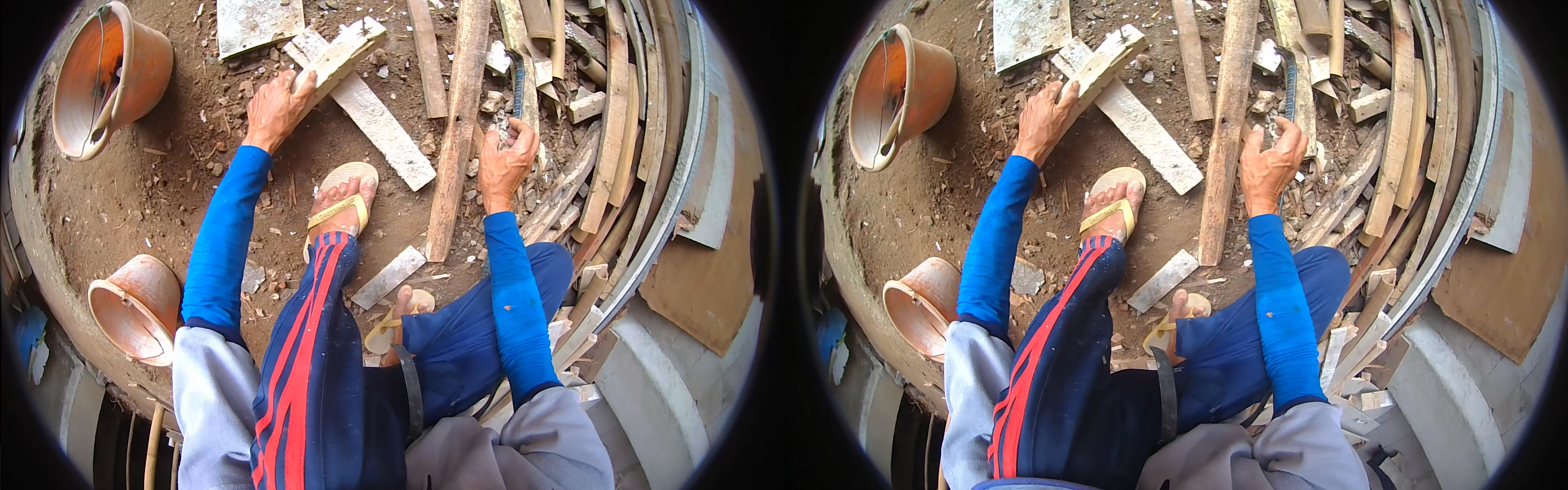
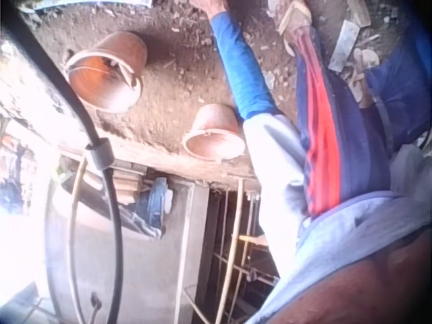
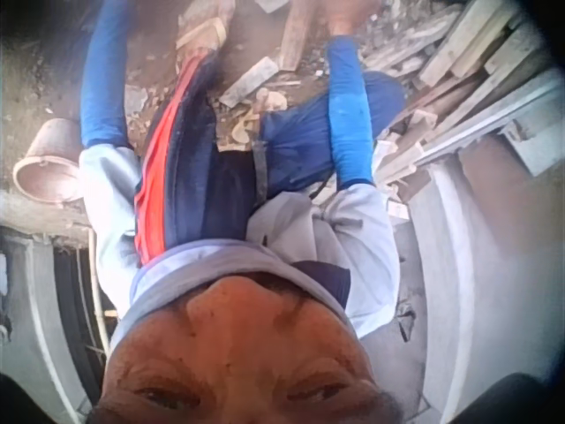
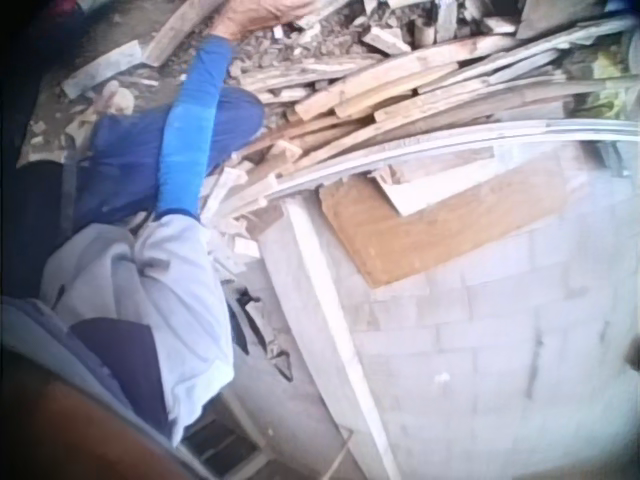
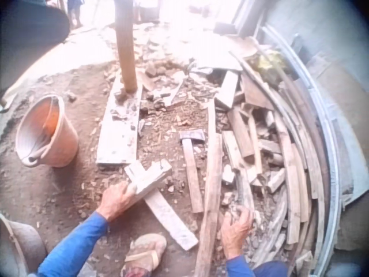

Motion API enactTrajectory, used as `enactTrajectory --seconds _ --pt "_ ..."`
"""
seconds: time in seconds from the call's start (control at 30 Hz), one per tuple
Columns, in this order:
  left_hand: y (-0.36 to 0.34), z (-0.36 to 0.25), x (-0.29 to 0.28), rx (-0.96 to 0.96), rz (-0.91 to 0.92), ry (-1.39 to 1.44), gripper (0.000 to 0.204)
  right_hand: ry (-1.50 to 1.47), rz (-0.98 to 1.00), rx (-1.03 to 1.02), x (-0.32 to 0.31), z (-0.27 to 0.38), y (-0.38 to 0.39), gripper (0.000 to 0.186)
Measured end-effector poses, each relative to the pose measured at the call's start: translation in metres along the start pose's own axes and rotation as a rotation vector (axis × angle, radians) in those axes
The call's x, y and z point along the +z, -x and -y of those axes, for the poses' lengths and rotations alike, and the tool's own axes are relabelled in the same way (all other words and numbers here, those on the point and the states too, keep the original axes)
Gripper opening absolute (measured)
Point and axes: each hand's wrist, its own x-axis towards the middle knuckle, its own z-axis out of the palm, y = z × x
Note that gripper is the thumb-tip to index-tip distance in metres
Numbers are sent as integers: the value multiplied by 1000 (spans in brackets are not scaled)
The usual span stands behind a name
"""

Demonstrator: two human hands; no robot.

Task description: The person sits on the ground and uses a metal bar to break small pieces of wood. They repeatedly position the wood and strike it with the bar to split it into smaller fragments.

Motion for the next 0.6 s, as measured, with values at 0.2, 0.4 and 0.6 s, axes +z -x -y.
enactTrajectory --seconds 0.2,0.4,0.6 --pt "5 -40 -13 -125 -35 78 62 407 127 115 -17 -84 22 46" --pt "6 -51 -22 -50 7 -14 63 250 71 -384 24 -19 7 42" --pt "9 -58 -14 -113 -8 -22 64 307 245 -357 111 68 -61 43"
